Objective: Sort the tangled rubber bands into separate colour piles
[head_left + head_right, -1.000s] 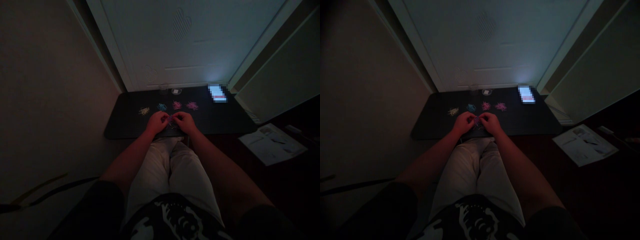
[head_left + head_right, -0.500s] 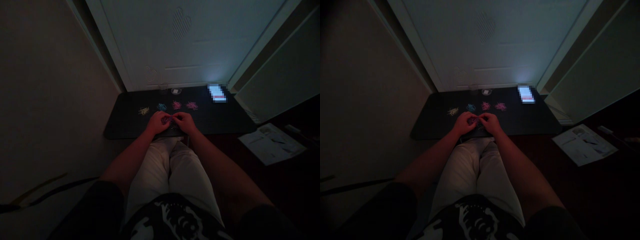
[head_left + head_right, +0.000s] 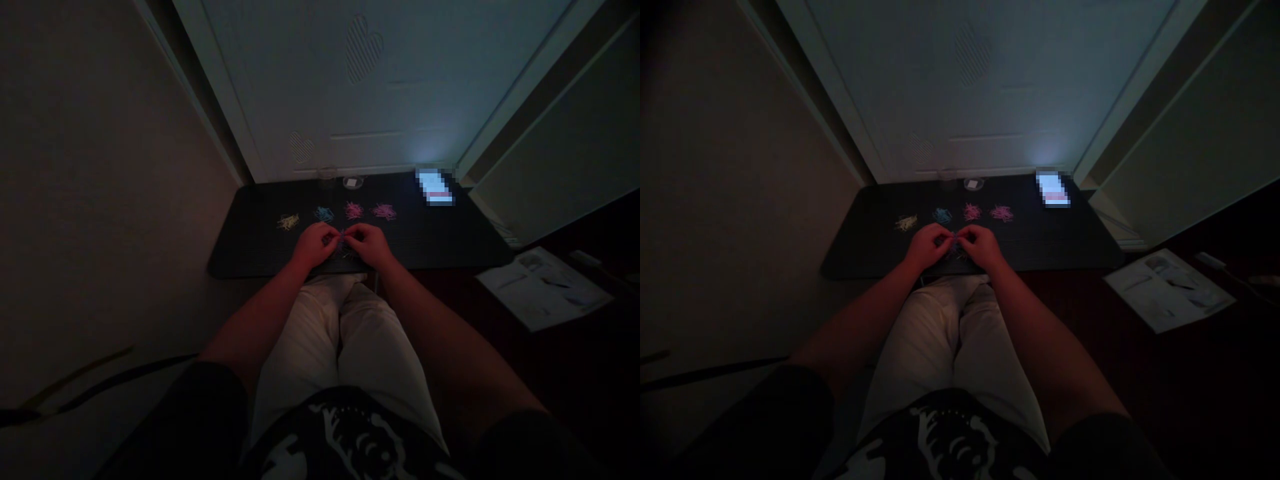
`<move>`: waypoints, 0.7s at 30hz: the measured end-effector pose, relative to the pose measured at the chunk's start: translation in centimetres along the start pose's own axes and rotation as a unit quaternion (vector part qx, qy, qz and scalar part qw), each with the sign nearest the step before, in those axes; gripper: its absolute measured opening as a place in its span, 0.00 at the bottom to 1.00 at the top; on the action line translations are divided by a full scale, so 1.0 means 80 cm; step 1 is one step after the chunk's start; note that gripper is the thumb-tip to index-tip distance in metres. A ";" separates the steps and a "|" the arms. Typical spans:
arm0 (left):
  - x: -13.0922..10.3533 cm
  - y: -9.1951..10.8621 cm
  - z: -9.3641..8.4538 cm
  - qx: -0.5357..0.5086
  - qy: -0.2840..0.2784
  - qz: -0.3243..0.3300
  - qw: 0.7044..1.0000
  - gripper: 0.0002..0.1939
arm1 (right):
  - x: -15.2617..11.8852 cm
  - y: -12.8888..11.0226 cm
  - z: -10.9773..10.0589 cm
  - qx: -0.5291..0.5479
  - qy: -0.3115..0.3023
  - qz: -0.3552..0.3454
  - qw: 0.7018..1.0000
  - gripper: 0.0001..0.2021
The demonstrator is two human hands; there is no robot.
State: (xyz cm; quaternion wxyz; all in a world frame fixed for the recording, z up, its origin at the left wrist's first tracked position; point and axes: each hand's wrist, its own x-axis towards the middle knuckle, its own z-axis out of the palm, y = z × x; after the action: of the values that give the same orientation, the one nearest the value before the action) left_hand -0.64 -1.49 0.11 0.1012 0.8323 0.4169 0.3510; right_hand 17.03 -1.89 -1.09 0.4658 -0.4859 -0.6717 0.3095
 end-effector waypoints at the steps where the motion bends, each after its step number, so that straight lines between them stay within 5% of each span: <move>1: 0.000 0.000 0.000 0.001 0.001 -0.003 1.000 0.06 | 0.000 0.000 0.000 -0.005 0.001 -0.004 1.000 0.06; 21: 0.000 0.001 -0.001 -0.004 0.008 -0.018 1.000 0.08 | -0.001 -0.002 -0.001 -0.056 0.027 -0.041 0.997 0.06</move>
State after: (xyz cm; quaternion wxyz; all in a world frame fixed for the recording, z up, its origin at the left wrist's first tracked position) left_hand -0.63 -1.58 0.17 0.1073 0.8211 0.4317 0.3577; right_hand 17.07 -2.02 -0.91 0.4683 -0.4918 -0.6941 0.2390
